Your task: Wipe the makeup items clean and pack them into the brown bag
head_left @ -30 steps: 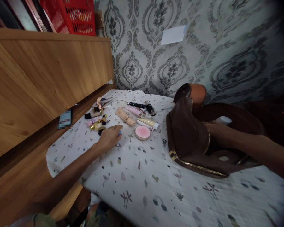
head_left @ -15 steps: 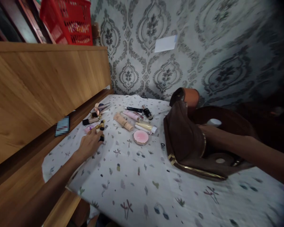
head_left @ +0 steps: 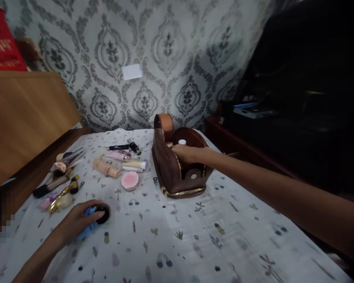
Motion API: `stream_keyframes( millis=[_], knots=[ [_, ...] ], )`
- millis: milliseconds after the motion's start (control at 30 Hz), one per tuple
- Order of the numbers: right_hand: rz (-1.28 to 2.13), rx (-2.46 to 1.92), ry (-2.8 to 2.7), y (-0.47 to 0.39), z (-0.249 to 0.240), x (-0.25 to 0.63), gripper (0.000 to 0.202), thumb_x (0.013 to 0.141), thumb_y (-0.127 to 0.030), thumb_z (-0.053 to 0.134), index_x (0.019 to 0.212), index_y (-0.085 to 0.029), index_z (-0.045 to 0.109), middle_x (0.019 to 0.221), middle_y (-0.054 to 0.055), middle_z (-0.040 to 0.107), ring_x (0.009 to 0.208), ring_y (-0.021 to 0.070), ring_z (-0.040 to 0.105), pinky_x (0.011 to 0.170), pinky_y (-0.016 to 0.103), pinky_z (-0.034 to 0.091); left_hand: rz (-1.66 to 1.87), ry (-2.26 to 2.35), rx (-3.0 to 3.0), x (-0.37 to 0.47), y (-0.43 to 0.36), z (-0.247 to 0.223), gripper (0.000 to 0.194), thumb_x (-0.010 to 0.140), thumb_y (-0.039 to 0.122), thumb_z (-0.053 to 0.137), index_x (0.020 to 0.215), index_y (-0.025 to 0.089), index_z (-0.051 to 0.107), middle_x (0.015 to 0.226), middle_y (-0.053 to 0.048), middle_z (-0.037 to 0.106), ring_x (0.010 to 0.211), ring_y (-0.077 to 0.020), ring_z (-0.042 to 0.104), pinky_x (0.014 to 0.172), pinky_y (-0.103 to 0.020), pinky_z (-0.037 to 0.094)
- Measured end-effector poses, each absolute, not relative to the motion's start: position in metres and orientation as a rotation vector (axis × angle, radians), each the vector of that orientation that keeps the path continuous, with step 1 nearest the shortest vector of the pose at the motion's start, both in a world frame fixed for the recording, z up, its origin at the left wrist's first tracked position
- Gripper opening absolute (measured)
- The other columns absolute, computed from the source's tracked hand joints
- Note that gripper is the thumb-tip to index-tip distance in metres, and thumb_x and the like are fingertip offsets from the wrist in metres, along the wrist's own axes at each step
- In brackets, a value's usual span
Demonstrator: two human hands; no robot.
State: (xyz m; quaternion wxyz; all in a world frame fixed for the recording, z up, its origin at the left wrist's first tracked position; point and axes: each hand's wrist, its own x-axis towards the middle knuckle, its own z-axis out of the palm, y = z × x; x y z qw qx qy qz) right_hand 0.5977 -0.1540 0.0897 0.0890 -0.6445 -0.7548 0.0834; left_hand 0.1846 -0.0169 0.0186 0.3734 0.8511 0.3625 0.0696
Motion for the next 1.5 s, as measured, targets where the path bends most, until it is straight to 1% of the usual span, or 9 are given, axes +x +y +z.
stream_keyframes(
  millis=[233,433,600,700,867,1067,1167,1267,1500],
  knots=[
    [0.282,-1.972,-2.105,-0.17,0.107,0.588,0.018,0.079,-0.005,0.062,0.093,-0.014,0.071,0.097,0.007,0.074,0.094,0.0191,0.067,0.083,0.025,0.048,0.363,0.905,2.316,0.204,-0.015,0.012,0.059,0.07,0.077,0.058,0.092,0.026,0.078,0.099,-0.005,0.077,0.097,-0.0299,0.072,0.094,-0.042,0.057],
    [0.085,-2.027,-1.938,-0.195,0.133,0.586,0.024,0.078,-0.008,0.065,0.1,-0.014,0.071,0.096,0.005,0.074,0.094,0.0185,0.066,0.084,0.023,0.045,0.36,0.891,2.421,0.198,-0.01,0.005,0.059,0.075,0.076,0.055,0.099,0.026,0.076,0.105,-0.005,0.076,0.102,-0.0297,0.071,0.094,-0.04,0.057],
    [-0.303,-1.793,-1.616,-0.241,0.136,0.549,0.027,0.095,-0.013,0.047,0.116,-0.013,0.064,0.105,0.008,0.068,0.096,0.018,0.063,0.086,0.028,0.046,0.23,0.868,2.594,0.189,-0.011,0.001,0.062,0.074,0.064,0.066,0.125,0.03,0.064,0.121,-0.004,0.07,0.11,-0.0288,0.068,0.085,-0.035,0.061],
    [-0.372,-1.472,-1.722,-0.264,0.114,0.507,0.031,0.1,-0.015,0.035,0.119,-0.013,0.06,0.099,0.006,0.066,0.079,0.0129,0.06,0.071,0.025,0.048,0.166,0.878,2.654,0.188,-0.016,-0.001,0.059,0.076,0.061,0.066,0.127,0.032,0.061,0.12,-0.003,0.068,0.106,-0.0273,0.069,0.083,-0.034,0.061],
    [-0.056,-1.466,-2.103,-0.265,0.062,0.448,0.028,0.093,-0.013,0.046,0.118,-0.016,0.059,0.093,0.005,0.069,0.076,0.0167,0.062,0.055,0.026,0.045,0.264,0.812,2.635,0.211,-0.044,0.002,0.047,0.082,0.058,0.061,0.12,0.029,0.063,0.118,-0.005,0.066,0.104,-0.0265,0.067,0.091,-0.036,0.056],
    [0.478,-1.713,-1.895,-0.237,0.021,0.424,0.041,0.091,-0.019,0.055,0.131,-0.012,0.049,0.121,0.014,0.06,0.098,0.0237,0.065,0.079,0.034,0.054,0.122,0.533,2.549,0.247,-0.081,0.017,0.044,0.088,0.042,0.06,0.129,0.025,0.054,0.127,-0.009,0.061,0.119,-0.028,0.058,0.104,-0.041,0.047],
    [0.58,-1.727,-1.854,-0.227,0.011,0.417,0.05,0.087,-0.019,0.062,0.134,-0.014,0.048,0.124,0.014,0.057,0.109,0.0269,0.061,0.086,0.038,0.052,0.067,0.471,2.419,0.248,-0.081,0.023,0.061,0.086,0.033,0.061,0.141,0.024,0.037,0.137,-0.011,0.053,0.127,-0.0275,0.052,0.108,-0.042,0.043],
    [0.623,-1.766,-1.779,-0.218,0.006,0.412,0.054,0.085,-0.02,0.065,0.136,-0.015,0.048,0.123,0.013,0.056,0.11,0.0276,0.06,0.091,0.039,0.05,0.038,0.448,2.297,0.241,-0.075,0.027,0.063,0.081,0.021,0.056,0.138,0.023,0.032,0.134,-0.011,0.052,0.128,-0.0251,0.05,0.107,-0.04,0.044],
    [0.654,-1.903,-1.607,-0.199,0.005,0.401,0.032,0.081,-0.023,0.071,0.112,-0.018,0.063,0.107,0.007,0.06,0.094,0.0226,0.063,0.081,0.033,0.049,0.443,0.436,2.294,0.242,-0.077,0.031,0.011,0.091,0.026,0.053,0.1,0.021,0.053,0.119,-0.01,0.055,0.111,-0.0215,0.057,0.095,-0.035,0.048]
  ],
)
